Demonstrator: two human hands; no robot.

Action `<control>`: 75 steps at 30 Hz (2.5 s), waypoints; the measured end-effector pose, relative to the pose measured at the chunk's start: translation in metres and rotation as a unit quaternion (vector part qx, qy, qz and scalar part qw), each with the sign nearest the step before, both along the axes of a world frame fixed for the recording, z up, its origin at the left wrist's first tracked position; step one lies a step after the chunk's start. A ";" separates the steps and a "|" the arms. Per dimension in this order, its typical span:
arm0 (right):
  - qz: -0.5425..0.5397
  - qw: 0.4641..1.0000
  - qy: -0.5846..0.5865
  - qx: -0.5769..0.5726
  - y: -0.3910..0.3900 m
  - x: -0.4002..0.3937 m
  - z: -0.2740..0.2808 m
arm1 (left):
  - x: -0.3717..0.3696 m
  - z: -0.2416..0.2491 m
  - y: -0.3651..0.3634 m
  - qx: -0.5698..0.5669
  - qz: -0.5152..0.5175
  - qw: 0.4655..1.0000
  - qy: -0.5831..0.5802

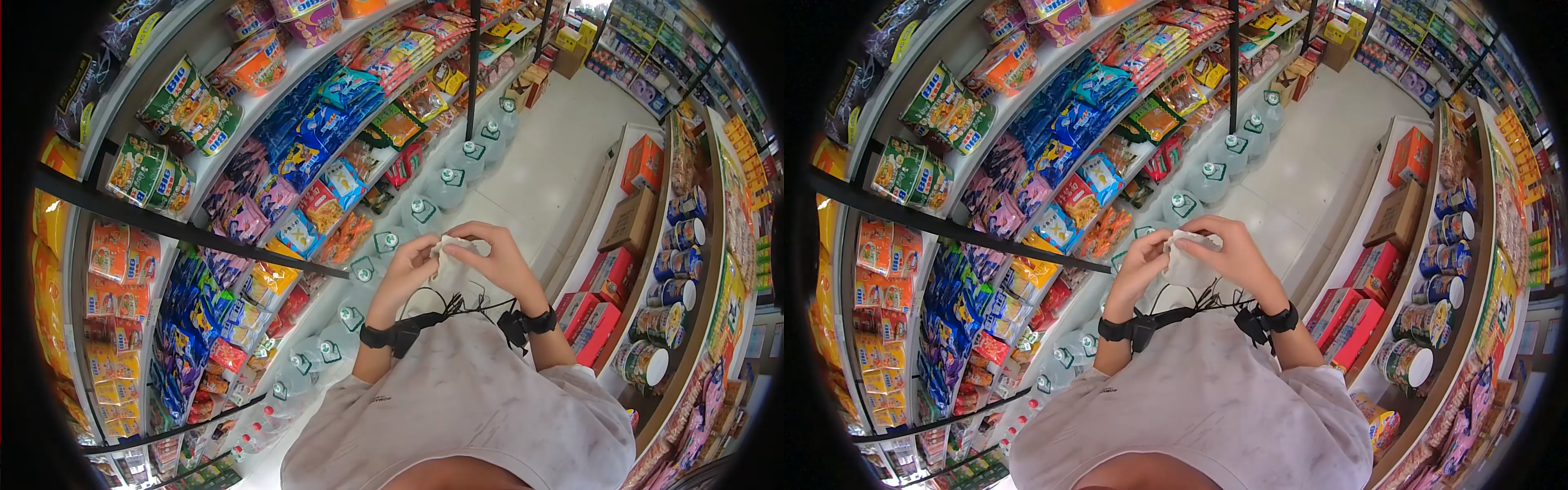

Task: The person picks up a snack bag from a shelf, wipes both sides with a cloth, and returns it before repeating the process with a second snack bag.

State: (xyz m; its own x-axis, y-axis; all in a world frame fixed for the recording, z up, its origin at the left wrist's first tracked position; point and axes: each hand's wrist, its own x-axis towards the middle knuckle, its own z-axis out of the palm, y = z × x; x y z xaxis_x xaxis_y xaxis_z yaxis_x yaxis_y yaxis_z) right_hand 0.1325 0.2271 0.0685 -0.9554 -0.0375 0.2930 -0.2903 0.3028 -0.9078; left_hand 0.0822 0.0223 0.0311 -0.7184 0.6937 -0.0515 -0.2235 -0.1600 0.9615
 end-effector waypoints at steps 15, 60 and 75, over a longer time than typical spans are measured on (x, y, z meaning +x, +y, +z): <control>-0.043 0.998 -0.024 0.026 -0.003 0.008 0.001 | -0.012 -0.004 0.002 -0.042 0.120 0.992 0.026; 0.177 0.964 -0.186 0.063 -0.161 -0.025 0.014 | -0.004 -0.026 -0.145 0.205 0.255 0.923 -0.204; 0.138 0.891 -0.367 -0.228 -0.180 -0.095 -0.035 | -0.028 -0.017 -0.178 0.035 0.248 0.964 -0.091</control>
